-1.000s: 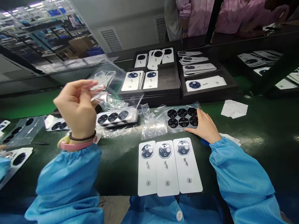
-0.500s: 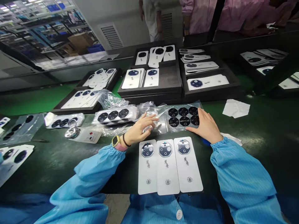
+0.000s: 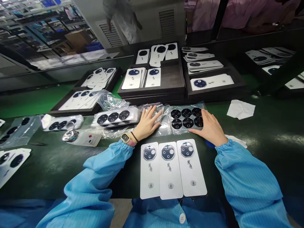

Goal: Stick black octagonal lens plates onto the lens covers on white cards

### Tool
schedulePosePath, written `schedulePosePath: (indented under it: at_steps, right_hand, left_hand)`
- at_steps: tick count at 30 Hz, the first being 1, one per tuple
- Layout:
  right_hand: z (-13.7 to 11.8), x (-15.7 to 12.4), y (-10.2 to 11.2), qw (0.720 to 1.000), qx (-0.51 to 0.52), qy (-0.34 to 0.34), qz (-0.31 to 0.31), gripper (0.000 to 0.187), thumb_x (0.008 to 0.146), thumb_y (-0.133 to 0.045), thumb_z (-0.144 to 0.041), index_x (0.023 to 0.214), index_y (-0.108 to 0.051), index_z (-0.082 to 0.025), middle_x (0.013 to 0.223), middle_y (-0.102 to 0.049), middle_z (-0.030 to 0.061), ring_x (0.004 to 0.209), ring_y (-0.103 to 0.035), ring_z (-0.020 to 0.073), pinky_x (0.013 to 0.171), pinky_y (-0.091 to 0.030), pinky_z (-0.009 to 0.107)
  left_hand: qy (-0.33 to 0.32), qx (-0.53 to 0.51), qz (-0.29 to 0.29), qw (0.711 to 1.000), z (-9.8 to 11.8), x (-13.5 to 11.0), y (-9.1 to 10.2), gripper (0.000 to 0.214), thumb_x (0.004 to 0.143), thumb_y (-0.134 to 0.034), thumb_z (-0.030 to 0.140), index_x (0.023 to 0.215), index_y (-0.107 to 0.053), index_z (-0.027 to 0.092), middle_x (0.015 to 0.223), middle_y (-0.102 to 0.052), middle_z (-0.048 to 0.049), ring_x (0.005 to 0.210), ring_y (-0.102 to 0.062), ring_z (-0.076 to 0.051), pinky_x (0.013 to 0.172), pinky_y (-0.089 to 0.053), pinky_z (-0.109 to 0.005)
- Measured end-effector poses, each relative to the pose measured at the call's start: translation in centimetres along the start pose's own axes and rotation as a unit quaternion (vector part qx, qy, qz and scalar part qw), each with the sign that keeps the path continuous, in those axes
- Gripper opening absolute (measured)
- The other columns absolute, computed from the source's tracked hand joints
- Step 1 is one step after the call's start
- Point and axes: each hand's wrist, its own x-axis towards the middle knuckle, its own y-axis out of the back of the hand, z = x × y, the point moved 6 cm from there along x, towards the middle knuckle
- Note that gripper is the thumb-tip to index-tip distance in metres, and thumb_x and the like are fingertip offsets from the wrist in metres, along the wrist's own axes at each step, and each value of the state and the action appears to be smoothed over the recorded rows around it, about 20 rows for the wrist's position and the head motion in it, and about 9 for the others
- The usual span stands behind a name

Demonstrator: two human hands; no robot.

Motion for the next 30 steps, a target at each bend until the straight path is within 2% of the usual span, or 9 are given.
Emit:
schedulePosePath:
  at_steps: [3,7,12,21,26,30]
  right_hand:
    - [0.0,0.0,0.0,1.0,-0.004,-0.006,-0.008,0.104,0.07,-0.054,-0.075,0.145,-0.03,-0.007,0.15,-0.036,0.0198,0.139,-0.033,0.0373,0.114,-0.026,0.059]
    - [-0.1,0.0,0.1,0.999,-0.02,-0.024,-0.026,0.107,0.07,-0.055,-0.074,0.145,-0.027,-0.004,0.15,-0.034,0.0208,0.14,-0.031,0.0371,0.115,-0.026,0.057]
    - [-0.1,0.1,0.1,0.999,-0.021,-0.031,-0.02,0.107,0.07,-0.053,-0.076,0.146,-0.027,-0.005,0.151,-0.033,0.02,0.14,-0.031,0.0365,0.115,-0.026,0.057]
    - [0.0,0.6,-0.2,0.999,0.002,-0.029,-0.015,0.107,0.071,-0.053,-0.074,0.146,-0.026,-0.004,0.152,-0.031,0.0192,0.142,-0.028,0.0344,0.116,-0.02,0.058]
    - [-0.4,0.4,-0.2,1.0,-0.003,-0.009,0.015,0.097,0.074,-0.052,-0.071,0.144,-0.032,-0.006,0.15,-0.035,0.0174,0.141,-0.029,0.0342,0.116,-0.018,0.06]
    - [-2.0,-0.3,1.3,0.996,-0.019,0.039,0.081,0.071,0.086,-0.045,-0.056,0.137,-0.045,-0.007,0.145,-0.045,0.0142,0.14,-0.032,0.0313,0.117,-0.019,0.057]
  left_hand:
    - [-0.005,0.016,-0.042,0.999,-0.3,0.0,-0.7,0.055,0.093,-0.044,0.045,0.143,-0.039,0.022,0.153,-0.029,-0.0165,0.143,-0.022,-0.037,0.111,-0.018,-0.063]
    - [0.003,0.035,-0.069,0.997,-0.4,0.1,-1.2,0.057,0.093,-0.042,0.05,0.144,-0.038,0.023,0.153,-0.028,-0.0181,0.143,-0.021,-0.038,0.11,-0.019,-0.064]
    - [0.023,0.053,-0.067,0.996,-0.3,0.5,-1.3,0.054,0.095,-0.038,0.046,0.143,-0.039,0.02,0.151,-0.03,-0.0221,0.141,-0.024,-0.041,0.107,-0.021,-0.067]
    - [0.039,0.075,-0.059,0.995,-1.0,0.7,-1.4,0.055,0.094,-0.039,0.05,0.142,-0.04,0.024,0.15,-0.034,-0.0178,0.14,-0.029,-0.037,0.107,-0.028,-0.061]
    - [0.033,0.095,-0.055,0.993,-1.4,1.1,-0.8,0.061,0.09,-0.048,0.05,0.142,-0.04,0.018,0.142,-0.044,-0.0181,0.13,-0.043,-0.034,0.105,-0.035,-0.054]
    - [0.023,0.112,-0.034,0.993,0.1,1.3,0.5,0.06,0.089,-0.055,0.043,0.14,-0.042,0.015,0.138,-0.048,-0.0208,0.128,-0.046,-0.036,0.104,-0.037,-0.053]
